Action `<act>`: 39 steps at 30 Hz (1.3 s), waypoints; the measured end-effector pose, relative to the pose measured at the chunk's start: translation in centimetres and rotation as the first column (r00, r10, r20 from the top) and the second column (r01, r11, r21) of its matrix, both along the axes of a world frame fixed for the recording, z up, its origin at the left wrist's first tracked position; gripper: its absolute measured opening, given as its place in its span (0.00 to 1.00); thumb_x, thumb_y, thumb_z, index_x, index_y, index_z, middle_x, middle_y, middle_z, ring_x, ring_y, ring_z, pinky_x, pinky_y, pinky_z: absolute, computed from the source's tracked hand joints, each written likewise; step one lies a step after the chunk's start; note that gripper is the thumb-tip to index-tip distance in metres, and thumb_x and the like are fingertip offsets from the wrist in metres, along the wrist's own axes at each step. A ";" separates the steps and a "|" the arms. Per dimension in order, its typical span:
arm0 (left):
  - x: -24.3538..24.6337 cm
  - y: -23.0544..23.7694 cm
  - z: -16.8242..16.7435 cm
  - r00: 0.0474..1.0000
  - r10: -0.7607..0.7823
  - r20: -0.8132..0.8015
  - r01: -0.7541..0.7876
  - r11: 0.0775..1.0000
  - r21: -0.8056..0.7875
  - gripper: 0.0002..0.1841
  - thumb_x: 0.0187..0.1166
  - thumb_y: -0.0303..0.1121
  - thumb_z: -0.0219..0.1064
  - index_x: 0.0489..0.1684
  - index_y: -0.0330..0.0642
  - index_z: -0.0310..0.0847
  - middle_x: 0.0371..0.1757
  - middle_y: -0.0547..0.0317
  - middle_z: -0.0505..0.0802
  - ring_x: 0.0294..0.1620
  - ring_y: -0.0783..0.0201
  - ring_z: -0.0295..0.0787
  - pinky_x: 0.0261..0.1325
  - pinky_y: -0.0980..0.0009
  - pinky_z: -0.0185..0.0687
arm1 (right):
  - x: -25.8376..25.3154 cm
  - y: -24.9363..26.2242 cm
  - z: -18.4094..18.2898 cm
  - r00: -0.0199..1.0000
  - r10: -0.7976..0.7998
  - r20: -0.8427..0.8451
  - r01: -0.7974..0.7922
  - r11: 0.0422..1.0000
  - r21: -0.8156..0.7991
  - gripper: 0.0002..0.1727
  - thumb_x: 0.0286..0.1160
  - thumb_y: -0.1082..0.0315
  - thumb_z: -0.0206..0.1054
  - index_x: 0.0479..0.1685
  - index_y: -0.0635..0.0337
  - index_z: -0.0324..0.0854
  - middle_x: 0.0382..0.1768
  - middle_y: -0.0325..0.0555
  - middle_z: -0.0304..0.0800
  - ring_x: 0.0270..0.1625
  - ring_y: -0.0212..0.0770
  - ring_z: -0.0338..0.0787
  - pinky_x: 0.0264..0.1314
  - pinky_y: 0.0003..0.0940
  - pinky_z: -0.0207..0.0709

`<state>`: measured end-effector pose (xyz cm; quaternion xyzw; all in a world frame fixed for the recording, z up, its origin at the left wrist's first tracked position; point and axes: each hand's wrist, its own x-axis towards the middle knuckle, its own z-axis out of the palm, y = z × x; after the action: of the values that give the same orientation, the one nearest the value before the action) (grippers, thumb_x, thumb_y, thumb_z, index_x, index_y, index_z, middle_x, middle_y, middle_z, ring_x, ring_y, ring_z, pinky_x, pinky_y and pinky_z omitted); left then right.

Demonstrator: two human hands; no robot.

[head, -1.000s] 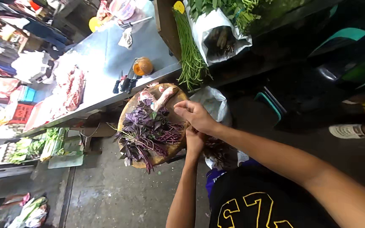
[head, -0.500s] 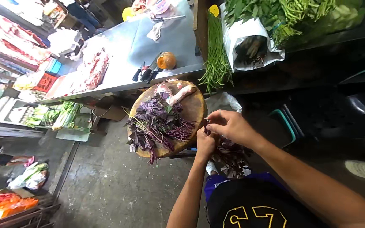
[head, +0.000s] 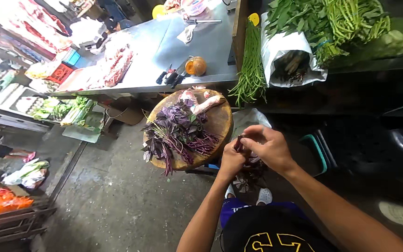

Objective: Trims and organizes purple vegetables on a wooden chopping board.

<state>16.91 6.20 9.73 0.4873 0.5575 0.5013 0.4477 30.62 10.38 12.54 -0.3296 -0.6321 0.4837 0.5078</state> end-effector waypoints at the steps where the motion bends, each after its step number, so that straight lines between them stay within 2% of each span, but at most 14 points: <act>1: 0.0 0.1 0.0 0.999 0.012 -0.046 -0.013 1.000 -0.005 0.05 0.67 0.23 0.73 0.36 0.40 0.87 0.28 0.69 0.90 0.29 0.78 0.85 0.38 0.75 0.84 | -0.1 -0.1 -0.1 1.000 -0.020 0.001 0.020 0.999 0.028 0.14 0.67 0.72 0.76 0.52 0.65 0.87 0.44 0.42 0.95 0.44 0.29 0.94 0.51 0.25 0.90; 8: -1.2 0.3 -0.5 0.971 0.012 -0.241 -0.053 0.984 -0.168 0.06 0.73 0.29 0.68 0.41 0.41 0.89 0.34 0.63 0.91 0.36 0.72 0.87 0.45 0.66 0.85 | 1.4 1.4 0.9 0.896 0.020 0.443 -0.179 0.930 0.321 0.17 0.81 0.59 0.67 0.59 0.58 0.91 0.59 0.48 0.92 0.64 0.39 0.89 0.69 0.35 0.82; 12: -1.5 -0.2 -0.3 0.954 -0.052 -0.295 -0.019 0.973 -0.232 0.08 0.80 0.35 0.64 0.38 0.43 0.87 0.28 0.66 0.86 0.30 0.73 0.81 0.39 0.68 0.79 | 2.5 4.1 4.5 0.809 0.010 0.588 -0.231 0.925 0.302 0.43 0.86 0.36 0.50 0.88 0.62 0.64 0.87 0.53 0.66 0.91 0.48 0.62 0.92 0.52 0.57; 15: -1.0 -1.3 1.0 0.936 -0.102 -0.336 0.024 0.973 -0.230 0.10 0.75 0.29 0.70 0.48 0.33 0.88 0.41 0.51 0.93 0.45 0.65 0.89 0.57 0.62 0.84 | -0.6 3.0 2.9 0.637 0.229 0.736 -0.474 0.870 0.139 0.44 0.88 0.36 0.44 0.89 0.65 0.61 0.93 0.61 0.52 0.95 0.59 0.48 0.94 0.62 0.42; 16: -1.4 -1.4 0.9 0.939 -0.128 -0.320 0.035 0.960 -0.279 0.11 0.77 0.30 0.68 0.51 0.32 0.87 0.44 0.51 0.93 0.47 0.65 0.90 0.58 0.63 0.85 | -1.0 2.9 2.1 0.631 0.334 0.700 -0.515 0.855 0.056 0.38 0.90 0.42 0.45 0.87 0.63 0.66 0.93 0.57 0.52 0.95 0.56 0.48 0.95 0.57 0.44; 19: -3.9 -0.9 0.4 0.997 0.016 -0.071 -0.037 0.954 -0.298 0.12 0.88 0.31 0.57 0.49 0.32 0.84 0.25 0.62 0.87 0.20 0.71 0.81 0.27 0.72 0.82 | 0.9 4.6 1.0 0.915 0.315 0.253 -0.329 0.944 0.015 0.29 0.79 0.68 0.45 0.78 0.64 0.76 0.87 0.48 0.68 0.86 0.43 0.72 0.84 0.46 0.73; 22: -7.8 -1.7 0.2 0.926 0.266 0.268 -0.206 0.951 -0.231 0.11 0.89 0.27 0.55 0.44 0.32 0.83 0.10 0.67 0.77 0.13 0.69 0.78 0.37 0.61 0.92 | 2.0 4.7 0.8 0.988 0.046 -0.145 -0.067 0.988 -0.140 0.26 0.81 0.77 0.47 0.76 0.64 0.77 0.75 0.50 0.82 0.64 0.49 0.92 0.57 0.51 0.93; 24: -9.1 -1.8 -0.2 0.841 0.379 0.385 -0.323 0.924 -0.204 0.11 0.89 0.26 0.54 0.38 0.35 0.81 0.07 0.69 0.74 0.11 0.68 0.77 0.40 0.57 0.92 | 2.0 3.0 0.5 0.993 0.116 0.006 -0.113 0.977 -0.182 0.26 0.84 0.72 0.58 0.82 0.62 0.71 0.74 0.49 0.83 0.64 0.45 0.92 0.61 0.45 0.92; 27: -8.0 -1.6 0.0 0.723 0.487 0.489 -0.427 0.873 -0.238 0.10 0.89 0.25 0.52 0.36 0.37 0.76 0.10 0.66 0.74 0.14 0.66 0.78 0.43 0.58 0.91 | -0.4 -0.3 -1.7 0.821 0.397 0.409 -0.357 0.918 -0.174 0.45 0.76 0.51 0.73 0.91 0.61 0.59 0.87 0.52 0.68 0.87 0.44 0.70 0.89 0.44 0.64; 29: -5.8 -1.4 0.7 0.688 0.520 0.506 -0.450 0.853 -0.264 0.11 0.90 0.26 0.51 0.37 0.35 0.77 0.12 0.65 0.76 0.16 0.66 0.79 0.38 0.64 0.90 | -2.7 -2.0 -4.8 0.731 0.423 0.535 -0.460 0.885 -0.071 0.52 0.72 0.47 0.75 0.91 0.68 0.56 0.89 0.60 0.61 0.93 0.55 0.57 0.95 0.56 0.47; 31: -3.9 -1.3 1.2 0.738 0.528 0.420 -0.482 0.848 -0.219 0.13 0.91 0.26 0.52 0.39 0.30 0.80 0.14 0.60 0.82 0.16 0.66 0.82 0.31 0.68 0.87 | -3.9 -2.8 -7.6 0.696 0.398 0.598 -0.496 0.868 0.000 0.44 0.79 0.48 0.67 0.88 0.69 0.60 0.88 0.58 0.65 0.92 0.55 0.60 0.94 0.58 0.46; 34: -3.1 -1.7 0.5 0.869 0.459 0.185 -0.466 0.885 -0.006 0.13 0.89 0.25 0.53 0.43 0.29 0.84 0.20 0.58 0.91 0.17 0.71 0.84 0.27 0.74 0.84 | -3.1 -2.3 -7.9 0.713 0.513 0.478 -0.549 0.833 -0.076 0.34 0.86 0.56 0.62 0.85 0.68 0.67 0.83 0.59 0.73 0.89 0.50 0.68 0.94 0.44 0.53; 37: -3.8 -2.1 -0.5 0.906 0.371 0.205 -0.387 0.921 0.043 0.11 0.88 0.26 0.55 0.43 0.31 0.84 0.11 0.66 0.82 0.09 0.73 0.77 0.18 0.74 0.82 | -1.4 -2.0 -7.4 0.884 0.434 0.172 -0.426 0.901 -0.080 0.22 0.87 0.62 0.56 0.69 0.68 0.83 0.82 0.61 0.74 0.84 0.45 0.74 0.87 0.39 0.67; 39: -4.2 -2.1 -0.9 0.950 0.273 0.154 -0.286 0.956 0.066 0.05 0.81 0.26 0.64 0.43 0.34 0.84 0.15 0.68 0.84 0.13 0.73 0.79 0.20 0.75 0.80 | -0.7 -1.5 -6.6 0.949 0.309 -0.060 -0.314 0.944 -0.099 0.29 0.88 0.59 0.57 0.76 0.75 0.74 0.82 0.62 0.72 0.82 0.47 0.77 0.83 0.40 0.74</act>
<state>12.67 4.09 8.80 0.3852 0.5648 0.6172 0.3894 29.87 8.83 5.93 -0.2418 -0.6379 0.5983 0.4202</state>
